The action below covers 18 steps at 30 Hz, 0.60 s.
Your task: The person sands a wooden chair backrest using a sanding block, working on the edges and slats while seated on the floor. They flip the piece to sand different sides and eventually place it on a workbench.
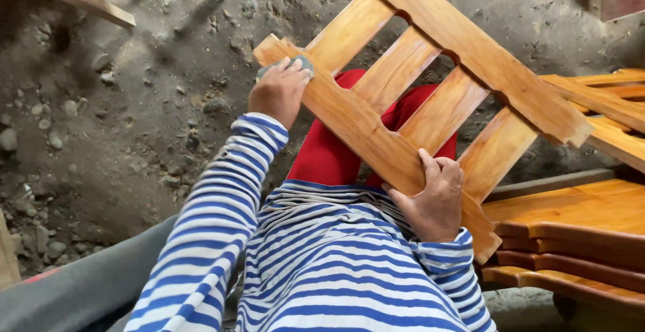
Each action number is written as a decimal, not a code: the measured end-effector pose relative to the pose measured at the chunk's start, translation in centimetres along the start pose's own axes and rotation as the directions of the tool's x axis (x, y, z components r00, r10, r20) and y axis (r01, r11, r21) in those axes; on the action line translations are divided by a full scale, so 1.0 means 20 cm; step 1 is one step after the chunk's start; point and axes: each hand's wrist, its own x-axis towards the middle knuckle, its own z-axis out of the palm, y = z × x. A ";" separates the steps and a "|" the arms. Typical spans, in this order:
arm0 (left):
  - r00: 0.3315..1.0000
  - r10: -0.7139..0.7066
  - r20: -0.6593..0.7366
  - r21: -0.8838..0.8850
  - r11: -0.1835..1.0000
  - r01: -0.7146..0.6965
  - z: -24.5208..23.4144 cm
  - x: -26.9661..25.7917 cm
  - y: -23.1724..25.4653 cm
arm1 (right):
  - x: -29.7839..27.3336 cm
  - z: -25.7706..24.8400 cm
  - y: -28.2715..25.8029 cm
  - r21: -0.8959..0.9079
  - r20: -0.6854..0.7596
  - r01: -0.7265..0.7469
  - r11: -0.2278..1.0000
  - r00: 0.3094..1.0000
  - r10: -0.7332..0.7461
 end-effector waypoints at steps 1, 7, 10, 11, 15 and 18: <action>0.992 -0.040 0.118 -0.230 0.971 0.066 0.12 -0.08 -0.12 | 0.01 0.00 -0.01 0.007 0.006 -0.008 1.000 1.000 0.008; 0.997 0.033 -0.065 -0.183 0.982 -0.044 -0.18 0.02 0.62 | 0.09 -0.02 -0.06 -0.059 0.068 -0.021 0.998 0.997 0.025; 0.986 0.162 -0.027 -0.603 0.785 -0.145 -0.26 -0.24 0.91 | 0.05 0.09 0.04 -0.081 0.017 0.030 0.996 0.999 -0.029; 0.987 0.160 -0.022 -0.605 0.784 -0.140 -0.24 -0.21 0.84 | 0.04 0.08 0.03 -0.082 0.023 0.030 0.996 0.999 -0.028; 0.972 0.191 -0.138 -0.341 0.912 -0.227 -0.14 0.01 0.40 | 0.03 0.07 -0.01 0.010 0.043 -0.006 1.000 0.999 0.005; 0.995 0.040 -0.094 -0.170 0.984 -0.056 0.12 0.03 -0.01 | 0.03 0.03 -0.03 0.024 0.068 -0.031 0.999 0.997 0.029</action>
